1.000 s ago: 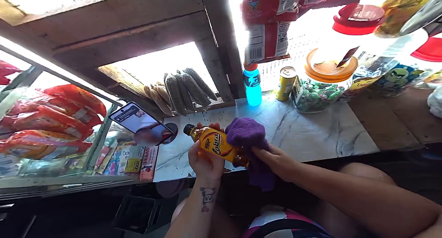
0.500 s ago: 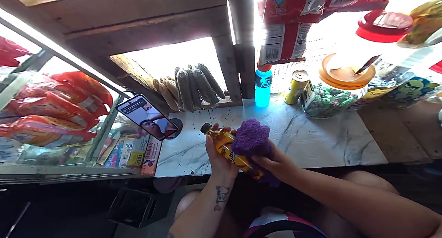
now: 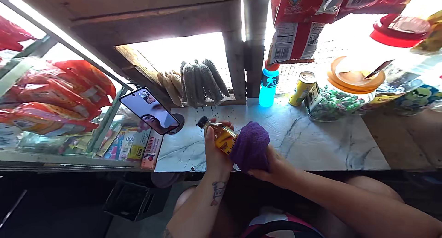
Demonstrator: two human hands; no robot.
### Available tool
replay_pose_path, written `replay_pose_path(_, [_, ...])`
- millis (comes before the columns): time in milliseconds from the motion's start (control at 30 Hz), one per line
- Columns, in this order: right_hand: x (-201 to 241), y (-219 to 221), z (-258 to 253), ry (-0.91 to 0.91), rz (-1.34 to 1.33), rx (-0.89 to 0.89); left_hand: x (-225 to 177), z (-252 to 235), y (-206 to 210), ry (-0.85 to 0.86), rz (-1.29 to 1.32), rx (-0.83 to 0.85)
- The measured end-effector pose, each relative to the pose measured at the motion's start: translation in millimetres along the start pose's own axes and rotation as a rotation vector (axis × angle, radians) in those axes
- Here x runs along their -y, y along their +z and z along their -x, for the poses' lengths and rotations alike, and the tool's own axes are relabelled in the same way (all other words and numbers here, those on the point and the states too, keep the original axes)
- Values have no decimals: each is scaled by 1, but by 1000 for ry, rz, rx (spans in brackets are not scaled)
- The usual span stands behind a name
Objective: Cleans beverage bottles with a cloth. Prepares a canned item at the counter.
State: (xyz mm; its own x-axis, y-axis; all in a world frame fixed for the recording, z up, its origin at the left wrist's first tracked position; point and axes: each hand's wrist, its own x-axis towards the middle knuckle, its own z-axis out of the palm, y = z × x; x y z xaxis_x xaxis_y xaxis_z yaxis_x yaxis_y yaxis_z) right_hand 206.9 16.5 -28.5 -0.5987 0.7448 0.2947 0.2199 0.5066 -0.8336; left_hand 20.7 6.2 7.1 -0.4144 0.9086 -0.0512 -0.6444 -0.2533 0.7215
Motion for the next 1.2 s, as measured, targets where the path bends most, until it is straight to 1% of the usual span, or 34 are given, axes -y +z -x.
replay_pose_path(67, [1,-3,1,79,-82,35,1,1,0,2,4,-18])
replay_pose_path(100, [3,-5,1,130,-147,47,4,4,0,-2,-6,1])
replay_pose_path(167, [6,-10,-2,243,-269,89,11,11,-1,-25,-21,75])
replay_pose_path(233, [8,-17,-5,312,-390,182,13,17,-2,-65,0,177])
replay_pose_path(300, [7,-23,-6,296,-620,263,6,15,-7,-91,5,297])
replay_pose_path(367, [5,-32,-7,241,-852,399,-1,5,-16,-47,-24,432])
replay_pose_path(433, [2,-40,-6,194,-994,601,-3,-5,-25,33,-60,603])
replay_pose_path(467, [0,-41,-6,187,-1058,687,-2,-7,-28,46,-44,692])
replay_pose_path(500, [-2,-40,-5,190,-1118,750,1,-7,-29,35,-11,762])
replay_pose_path(567, [-7,-35,-4,206,-1189,816,4,-4,-28,16,54,821])
replay_pose_path(633, [-8,-32,-5,250,-1175,805,1,-1,-26,24,50,797])
replay_pose_path(700, [-2,-33,-9,350,-1114,719,-4,0,-24,56,-13,688])
replay_pose_path(767, [9,-35,-13,477,-976,565,-6,2,-23,45,-93,501])
replay_pose_path(800, [12,-34,-15,501,-879,482,-7,3,-21,25,-141,378])
replay_pose_path(867, [9,-27,-17,453,-641,376,-6,4,-17,-8,-256,165])
replay_pose_path(933, [2,-17,-16,404,-417,318,-5,3,-14,-41,-337,56])
replay_pose_path(967, [0,-15,-16,385,-366,309,-5,2,-13,-55,-354,40])
replay_pose_path(1000, [-1,-15,-15,370,-373,309,-6,1,-13,-63,-361,52])
replay_pose_path(1033, [-1,-16,-15,360,-443,314,-8,1,-14,-57,-358,94])
replay_pose_path(1100, [2,-20,-15,363,-700,341,-12,2,-20,-24,-301,273])
replay_pose_path(1200, [3,-31,-11,293,-1004,492,-14,3,-26,-19,-215,549])
